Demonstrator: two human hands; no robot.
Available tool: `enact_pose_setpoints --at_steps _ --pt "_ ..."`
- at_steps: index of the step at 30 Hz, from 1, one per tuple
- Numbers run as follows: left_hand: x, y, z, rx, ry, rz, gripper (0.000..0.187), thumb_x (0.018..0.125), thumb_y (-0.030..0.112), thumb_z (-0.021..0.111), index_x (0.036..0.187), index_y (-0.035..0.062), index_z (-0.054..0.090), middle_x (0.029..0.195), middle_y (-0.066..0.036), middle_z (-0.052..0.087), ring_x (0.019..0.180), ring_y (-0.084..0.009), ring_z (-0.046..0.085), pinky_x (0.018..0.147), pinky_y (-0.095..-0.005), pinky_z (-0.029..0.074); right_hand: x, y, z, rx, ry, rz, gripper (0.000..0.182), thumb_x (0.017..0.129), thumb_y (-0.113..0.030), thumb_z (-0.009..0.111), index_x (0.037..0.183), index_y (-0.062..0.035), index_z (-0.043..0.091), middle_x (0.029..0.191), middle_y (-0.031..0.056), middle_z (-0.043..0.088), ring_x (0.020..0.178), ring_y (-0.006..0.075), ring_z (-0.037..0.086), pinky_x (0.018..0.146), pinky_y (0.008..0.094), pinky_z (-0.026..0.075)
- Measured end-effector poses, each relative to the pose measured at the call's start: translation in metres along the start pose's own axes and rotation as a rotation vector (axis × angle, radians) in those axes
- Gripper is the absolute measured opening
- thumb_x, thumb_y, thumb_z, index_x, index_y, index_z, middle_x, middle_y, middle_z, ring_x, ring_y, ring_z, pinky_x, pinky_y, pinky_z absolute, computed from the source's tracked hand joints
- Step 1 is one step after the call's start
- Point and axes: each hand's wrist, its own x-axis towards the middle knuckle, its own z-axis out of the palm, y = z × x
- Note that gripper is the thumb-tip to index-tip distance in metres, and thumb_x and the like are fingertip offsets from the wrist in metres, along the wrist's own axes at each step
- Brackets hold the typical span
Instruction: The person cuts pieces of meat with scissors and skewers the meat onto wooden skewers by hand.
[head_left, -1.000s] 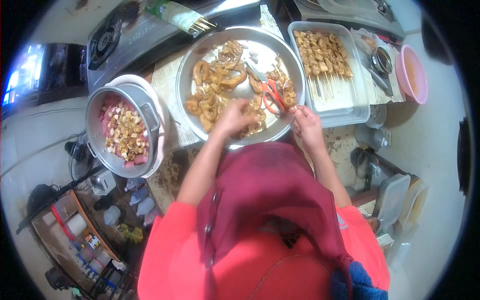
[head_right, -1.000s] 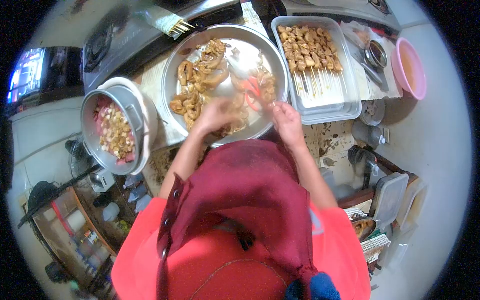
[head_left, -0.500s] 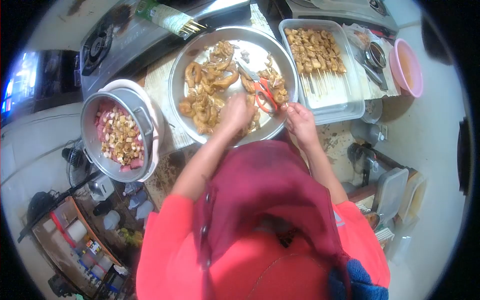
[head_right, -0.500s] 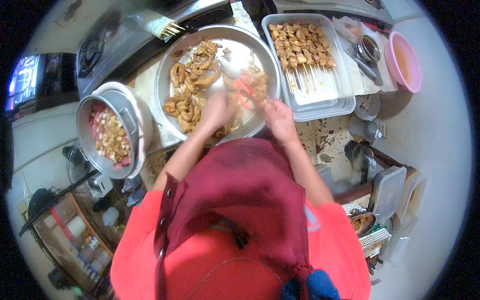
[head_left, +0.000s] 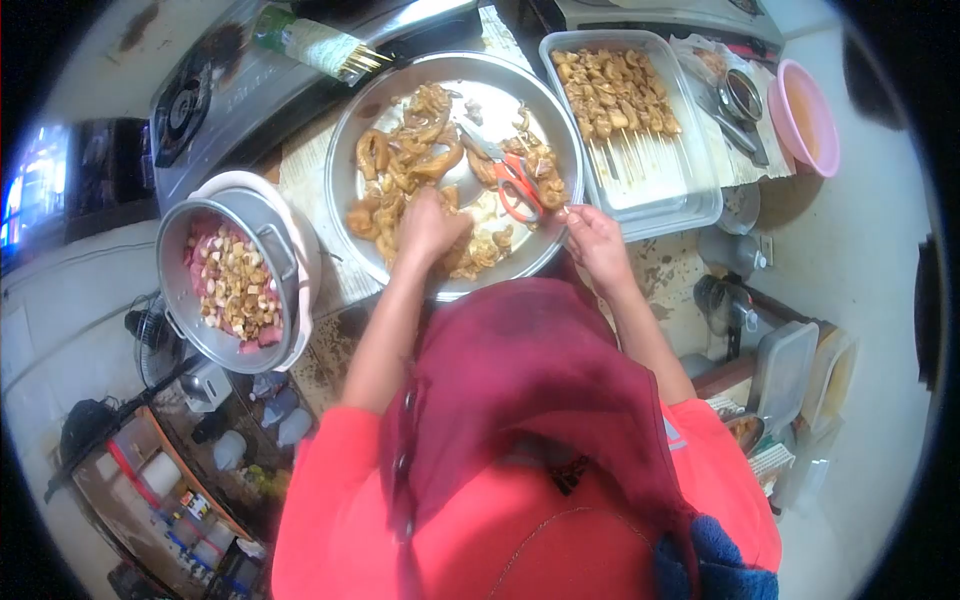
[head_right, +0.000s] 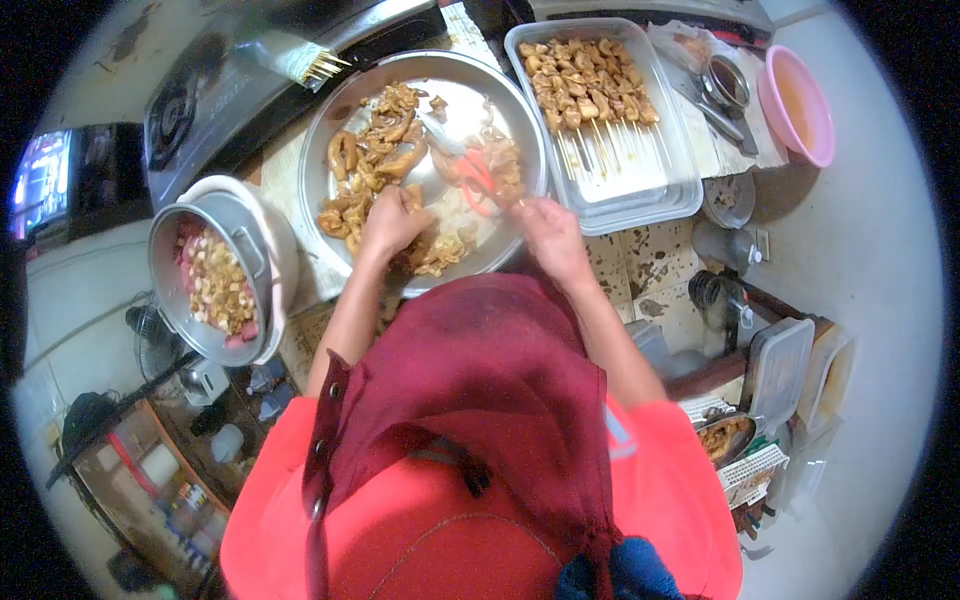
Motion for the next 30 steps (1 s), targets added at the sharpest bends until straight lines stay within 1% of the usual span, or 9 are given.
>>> enact_pose_setpoints --at_steps 3,6,9,12,15,19,21,24,30 --pt "-0.002 0.025 0.005 0.036 0.165 -0.132 0.029 0.069 0.017 0.063 0.089 -0.0026 0.054 0.089 -0.02 0.06 0.083 -0.0377 0.057 0.074 -0.0451 0.044 0.0 -0.002 0.002 0.016 -0.027 0.023 0.016 0.091 -0.017 0.048 0.094 -0.0024 0.055 0.054 -0.0073 0.035 0.044 0.0025 0.029 0.04 0.0184 0.022" --pt "0.005 0.011 0.024 0.102 0.342 0.127 0.037 0.068 0.024 0.069 0.089 -0.0025 0.054 0.081 -0.019 0.061 0.074 -0.0287 0.06 0.066 -0.0373 0.047 0.001 0.001 0.002 -0.007 -0.044 -0.001 0.016 0.091 -0.016 0.049 0.094 -0.0023 0.056 0.054 -0.0072 0.036 0.044 0.0025 0.029 0.04 0.0182 0.023" --pt "0.006 0.005 0.02 -0.274 0.193 0.061 0.029 0.072 0.018 0.067 0.09 -0.0011 0.054 0.078 -0.014 0.061 0.073 -0.0212 0.059 0.065 -0.0345 0.047 0.0 0.003 0.0 0.01 -0.064 -0.017 0.015 0.091 -0.015 0.049 0.094 -0.0023 0.056 0.054 -0.0073 0.036 0.043 0.0026 0.029 0.04 0.018 0.023" --pt "0.009 0.006 0.004 -1.047 0.091 -0.073 0.016 0.078 0.008 0.061 0.092 0.0045 0.054 0.083 -0.008 0.062 0.076 -0.0168 0.058 0.071 -0.033 0.047 -0.003 0.0 -0.001 -0.036 -0.055 -0.01 0.015 0.09 -0.015 0.049 0.094 -0.0022 0.057 0.055 -0.0075 0.037 0.044 0.0022 0.03 0.04 0.0183 0.023" --pt "0.02 -0.006 -0.012 -1.516 0.038 -0.03 0.013 0.082 0.002 0.057 0.094 0.0065 0.055 0.09 -0.007 0.061 0.084 -0.0154 0.057 0.08 -0.035 0.047 -0.011 -0.015 0.002 -0.098 -0.096 -0.004 0.016 0.09 -0.014 0.05 0.095 -0.0011 0.058 0.06 -0.0063 0.045 0.048 0.0011 0.034 0.043 0.0173 0.026" --pt "0.02 -0.007 -0.026 -1.931 -0.12 -0.05 0.011 0.083 0.003 0.056 0.094 0.004 0.056 0.095 -0.009 0.06 0.094 -0.0233 0.058 0.09 -0.04 0.047 -0.017 -0.02 0.008 -0.209 -0.188 -0.135 0.02 0.089 -0.013 0.05 0.098 0.0019 0.06 0.077 -0.0016 0.058 0.065 0.0036 0.047 0.058 0.0188 0.038" --pt "0.019 -0.004 -0.028 -1.954 -0.106 -0.031 0.009 0.085 0.003 0.054 0.094 0.0041 0.057 0.097 -0.01 0.061 0.097 -0.023 0.058 0.09 -0.0384 0.047 -0.019 -0.022 0.009 -0.337 -0.228 -0.225 0.021 0.089 -0.013 0.05 0.099 0.0033 0.06 0.086 0.0007 0.061 0.074 0.0058 0.052 0.067 0.0206 0.041" --pt "0.021 0.0 -0.026 -1.967 -0.065 -0.025 0.009 0.086 0.004 0.053 0.094 0.003 0.057 0.098 -0.011 0.061 0.099 -0.0218 0.058 0.091 -0.0371 0.047 -0.025 -0.03 0.011 -0.299 -0.26 -0.136 0.021 0.089 -0.012 0.05 0.098 0.0046 0.061 0.088 0.0021 0.062 0.081 0.008 0.053 0.075 0.0222 0.042" --pt "0.021 0.003 -0.029 -1.96 -0.103 -0.072 0.017 0.087 0.003 0.052 0.103 0.0026 0.047 0.102 -0.013 0.057 0.101 -0.0242 0.056 0.091 -0.0364 0.047 -0.025 -0.032 0.009 -0.421 -0.287 -0.141 0.021 0.089 -0.011 0.05 0.097 0.0049 0.061 0.086 0.0024 0.063 0.079 0.0066 0.053 0.072 0.0218 0.042"
